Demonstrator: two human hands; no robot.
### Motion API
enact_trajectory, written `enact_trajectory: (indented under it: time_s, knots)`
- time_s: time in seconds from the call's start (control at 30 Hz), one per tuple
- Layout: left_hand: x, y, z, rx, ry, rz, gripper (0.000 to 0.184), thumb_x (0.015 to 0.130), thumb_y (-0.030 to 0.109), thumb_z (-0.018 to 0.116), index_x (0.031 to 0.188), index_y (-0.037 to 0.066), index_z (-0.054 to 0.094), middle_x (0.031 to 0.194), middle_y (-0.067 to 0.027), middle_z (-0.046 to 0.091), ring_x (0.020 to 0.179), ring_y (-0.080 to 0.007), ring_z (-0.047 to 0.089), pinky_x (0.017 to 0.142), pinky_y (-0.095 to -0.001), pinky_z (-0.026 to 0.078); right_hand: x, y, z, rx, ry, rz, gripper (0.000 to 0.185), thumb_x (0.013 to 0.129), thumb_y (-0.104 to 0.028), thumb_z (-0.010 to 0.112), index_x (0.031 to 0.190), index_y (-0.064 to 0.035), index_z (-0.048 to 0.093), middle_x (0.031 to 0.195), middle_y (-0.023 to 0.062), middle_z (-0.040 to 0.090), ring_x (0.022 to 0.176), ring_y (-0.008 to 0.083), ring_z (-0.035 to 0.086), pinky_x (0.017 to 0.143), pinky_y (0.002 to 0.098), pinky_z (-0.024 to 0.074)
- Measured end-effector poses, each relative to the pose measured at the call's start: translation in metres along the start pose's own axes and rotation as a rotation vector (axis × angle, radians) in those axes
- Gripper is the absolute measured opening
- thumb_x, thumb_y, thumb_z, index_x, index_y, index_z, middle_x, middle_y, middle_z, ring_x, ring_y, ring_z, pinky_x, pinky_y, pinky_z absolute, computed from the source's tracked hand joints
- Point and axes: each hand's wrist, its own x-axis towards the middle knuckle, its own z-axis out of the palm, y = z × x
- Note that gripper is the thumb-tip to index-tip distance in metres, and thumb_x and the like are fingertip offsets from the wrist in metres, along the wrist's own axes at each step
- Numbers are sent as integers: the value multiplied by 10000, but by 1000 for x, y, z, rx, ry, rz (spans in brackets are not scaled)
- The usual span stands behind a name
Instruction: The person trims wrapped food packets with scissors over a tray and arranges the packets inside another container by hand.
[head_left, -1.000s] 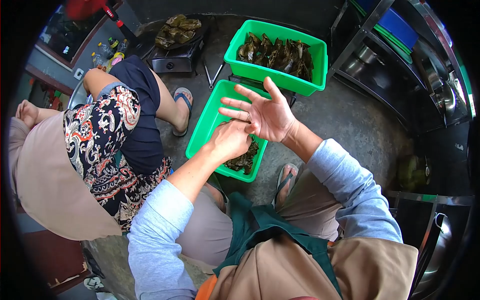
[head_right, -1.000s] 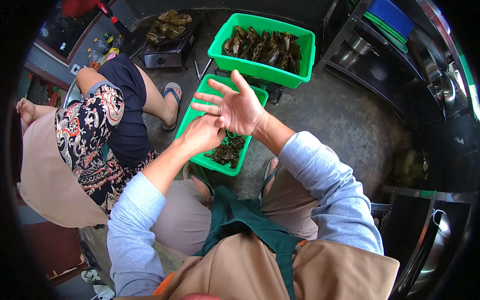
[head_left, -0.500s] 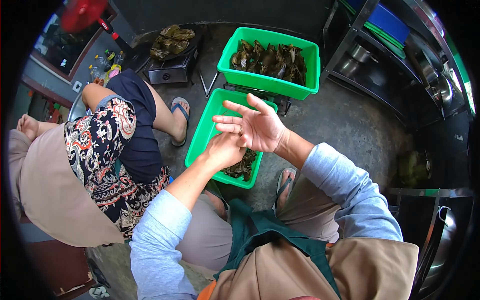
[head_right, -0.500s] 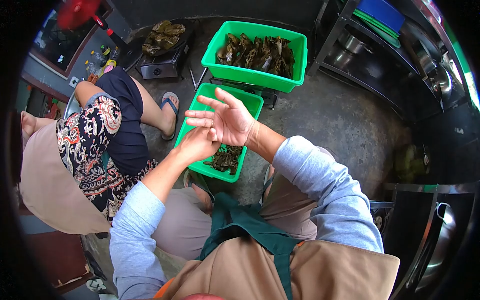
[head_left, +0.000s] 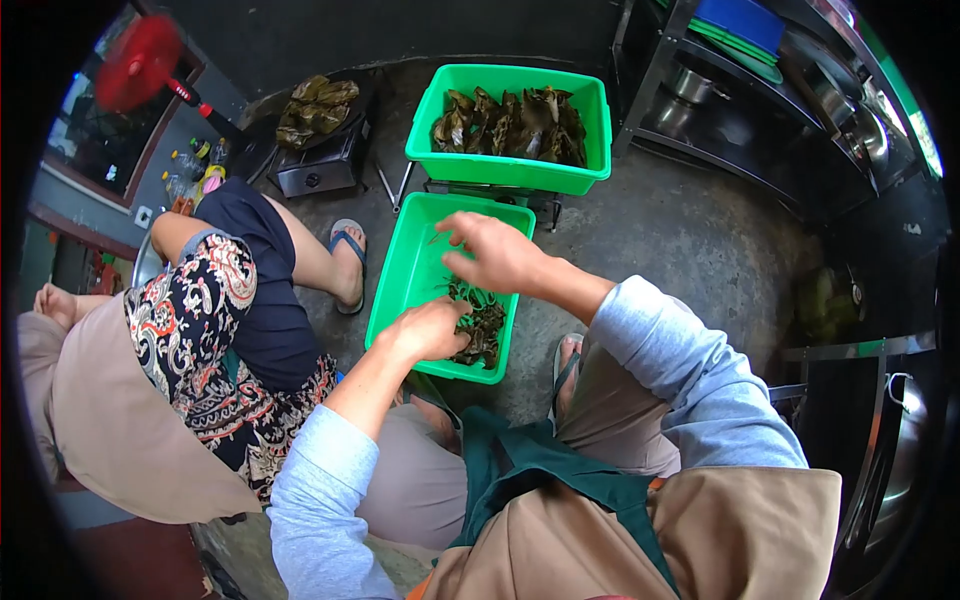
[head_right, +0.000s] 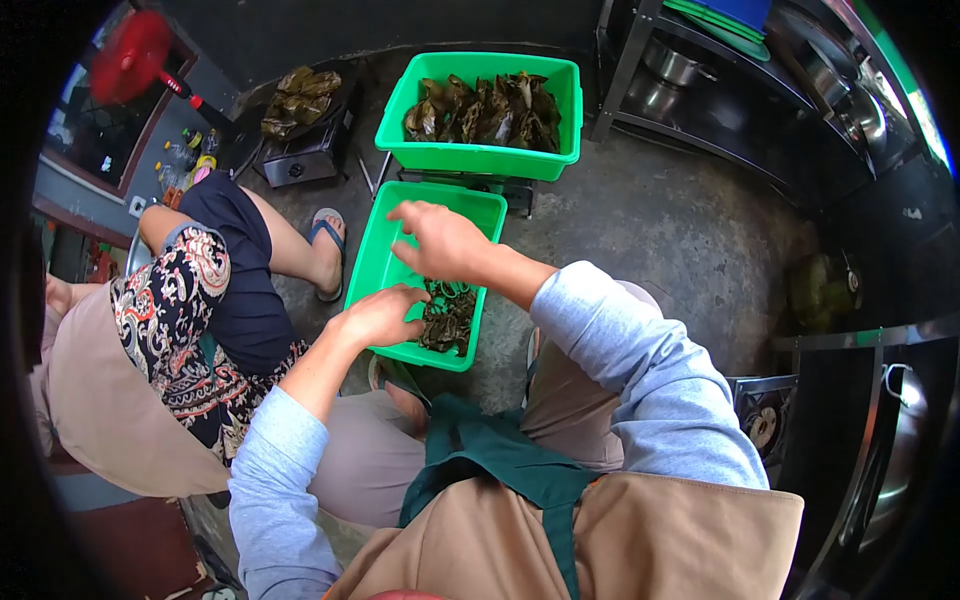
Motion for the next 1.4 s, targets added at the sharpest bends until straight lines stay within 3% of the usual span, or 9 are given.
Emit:
enact_trajectory:
  time_s: [0.07,0.1,0.23,0.57,0.77,0.87,1.07,1.27,1.4]
  knots:
    - [2,1,0,2,-12,0,514,825,268,614,1309,113,536,1264,-160,557,1188,-320,533,1012,-404,428,-8,5,-3,-636,-57,-266,422,799,-216,680,1184,-77,577,1104,144,616,987,288,619,802,378,504]
    - [1,2,0,1,-27,-6,520,824,267,614,1313,110,533,1267,-163,555,1189,-320,532,1012,-404,428,-12,7,-3,-655,-183,-210,466,778,-221,657,1212,-75,572,1121,158,611,1053,340,602,867,452,481]
    - [1,6,-4,3,-55,-14,531,821,263,611,1320,101,527,1280,-173,549,1192,-322,531,1013,-405,426,-14,13,1,-718,-631,70,476,803,-295,607,1241,-112,576,1152,162,605,1087,356,593,909,568,418]
    - [4,1,-1,9,-60,1,524,820,281,612,1301,88,535,1279,-182,550,1184,-328,537,1007,-410,430,-15,12,3,-676,-569,5,478,813,-338,638,1231,-117,566,1135,152,612,1052,335,614,843,470,483]
    - [4,3,-1,16,-58,-4,522,820,281,611,1304,99,537,1282,-182,550,1194,-327,532,1012,-414,428,-15,10,0,-686,-566,38,484,825,-329,625,1254,-116,557,1144,149,612,1071,337,609,869,468,477]
    - [9,-3,5,22,-58,8,525,819,281,611,1310,110,535,1291,-181,545,1206,-323,524,1016,-416,426,-16,6,-3,-667,-587,39,412,870,-310,563,1210,-77,575,1204,189,590,1093,351,609,884,482,465]
    - [3,4,-2,13,-65,-13,522,819,274,609,1306,102,537,1285,-180,549,1199,-323,529,1014,-409,430,-15,16,3,-673,-570,47,498,830,-335,617,1271,-114,544,1152,157,608,1078,334,608,883,467,473]
    - [2,3,-4,6,-61,-11,503,815,259,611,1287,95,550,1259,-180,564,1176,-320,545,1004,-391,439,-14,16,4,-720,-486,55,454,807,-298,625,1209,-98,560,1129,162,613,1069,342,605,897,467,465]
    - [3,3,-6,59,-45,-48,558,809,294,642,1314,88,522,1323,-205,504,1263,-352,460,1036,-485,393,-13,17,5,-790,-344,25,327,882,-234,478,1148,-79,587,1137,162,605,1078,322,585,893,491,427]
